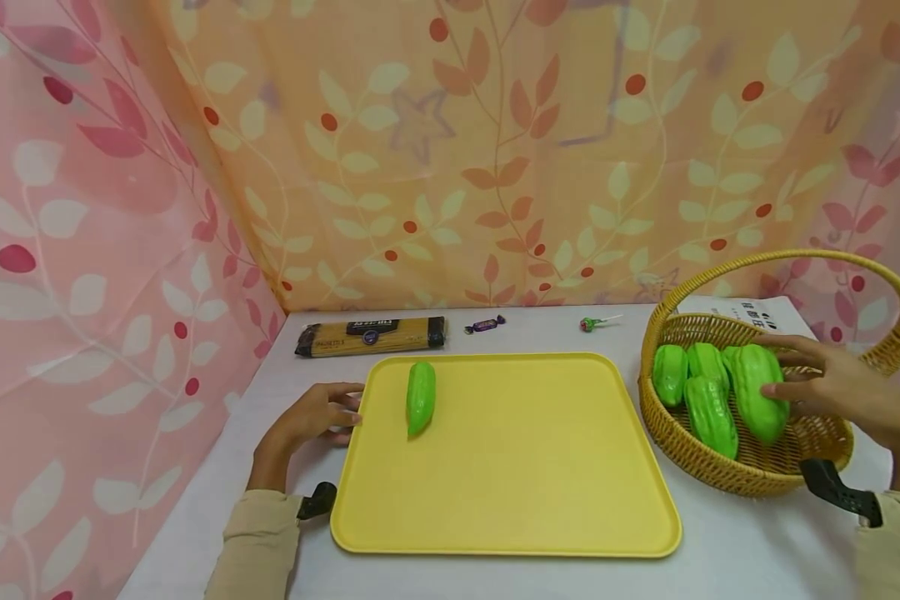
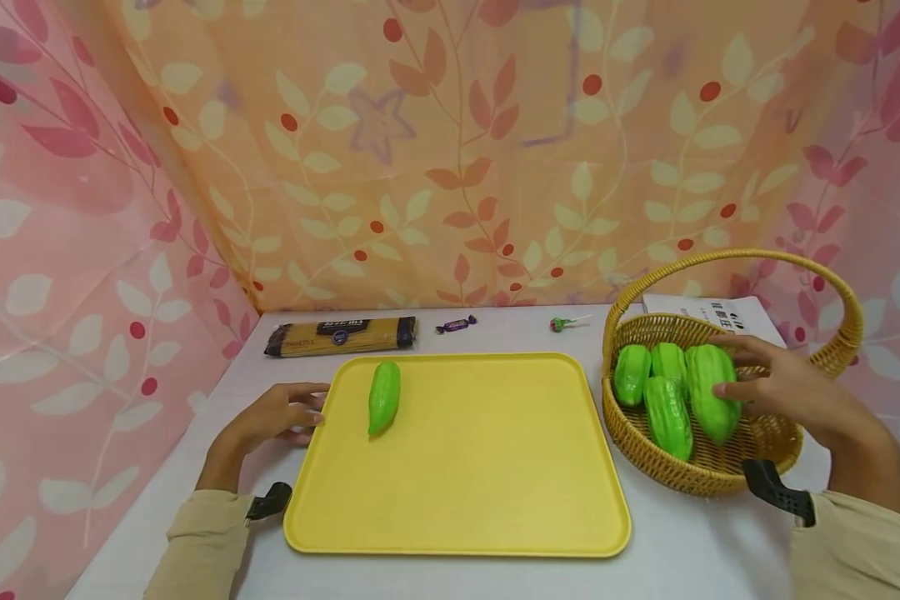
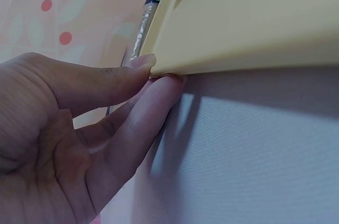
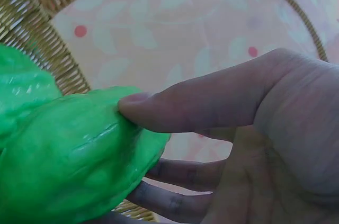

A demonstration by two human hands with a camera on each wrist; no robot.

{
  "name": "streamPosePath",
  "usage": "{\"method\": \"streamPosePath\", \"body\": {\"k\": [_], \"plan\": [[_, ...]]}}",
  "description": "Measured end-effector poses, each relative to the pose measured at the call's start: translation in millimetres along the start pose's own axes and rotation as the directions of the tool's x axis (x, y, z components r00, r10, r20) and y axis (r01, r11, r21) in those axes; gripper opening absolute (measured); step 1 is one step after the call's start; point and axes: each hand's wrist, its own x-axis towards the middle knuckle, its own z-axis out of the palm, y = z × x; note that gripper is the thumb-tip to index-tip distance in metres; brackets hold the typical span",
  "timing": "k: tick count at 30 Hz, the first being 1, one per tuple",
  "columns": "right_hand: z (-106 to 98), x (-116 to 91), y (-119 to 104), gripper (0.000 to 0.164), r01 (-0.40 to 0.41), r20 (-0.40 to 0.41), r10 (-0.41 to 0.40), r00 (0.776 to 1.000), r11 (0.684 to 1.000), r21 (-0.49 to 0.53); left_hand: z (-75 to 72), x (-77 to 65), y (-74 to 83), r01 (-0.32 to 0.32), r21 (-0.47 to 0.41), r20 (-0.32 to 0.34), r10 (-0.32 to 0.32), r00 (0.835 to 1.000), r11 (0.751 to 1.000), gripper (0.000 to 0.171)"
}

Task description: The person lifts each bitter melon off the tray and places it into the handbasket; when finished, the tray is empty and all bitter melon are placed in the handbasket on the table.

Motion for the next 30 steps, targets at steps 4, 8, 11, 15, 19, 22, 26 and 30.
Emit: {"method": "streamPosePath", "body": {"k": [4, 8, 11, 15, 19, 22, 26, 30], "plan": [[3.4, 4.5, 8.7, 0.085, -0.003, 0.025, 0.003, 1.000, 1.000, 0.019, -0.3, 0.6, -1.1, -0.005, -0.002, 0.000, 0.005, 1.000, 1.000, 0.065], [5.1, 6.1, 11.9, 0.087, -0.012, 0.066, 0.010, 0.998, 0.999, 0.031, -0.6, 0.7, -1.4, -0.004, -0.016, 0.008, 0.004, 1.000, 1.000, 0.066], [5.2, 6.7, 12.2, 0.087, -0.021, 0.098, 0.016, 0.995, 0.999, 0.044, -0.5, 0.3, -1.0, -0.001, -0.026, 0.009, 0.001, 1.000, 1.000, 0.066], [5.7, 7.6, 11.7, 0.086, -0.033, 0.121, 0.027, 0.992, 0.998, 0.046, -0.3, 0.3, -0.4, -0.001, -0.026, 0.008, 0.001, 1.000, 1.000, 0.066], [6.6, 8.0, 13.1, 0.087, -0.054, 0.140, 0.048, 0.989, 0.998, 0.041, -0.2, 0.8, -0.2, -0.003, -0.023, 0.008, 0.003, 1.000, 1.000, 0.065], [7.6, 8.6, 15.2, 0.087, -0.061, 0.158, 0.054, 0.986, 0.997, 0.039, -0.3, 0.9, -0.3, -0.006, -0.020, 0.008, 0.006, 1.000, 1.000, 0.065], [8.9, 9.5, 16.8, 0.086, -0.063, 0.166, 0.057, 0.985, 0.997, 0.032, -0.2, 0.6, -0.7, -0.006, -0.018, 0.008, 0.007, 1.000, 1.000, 0.065], [9.3, 9.1, 17.7, 0.087, -0.063, 0.153, 0.060, 0.986, 0.998, 0.017, -0.3, 0.4, -1.1, -0.015, -0.022, 0.010, 0.015, 1.000, 1.000, 0.064]]}}
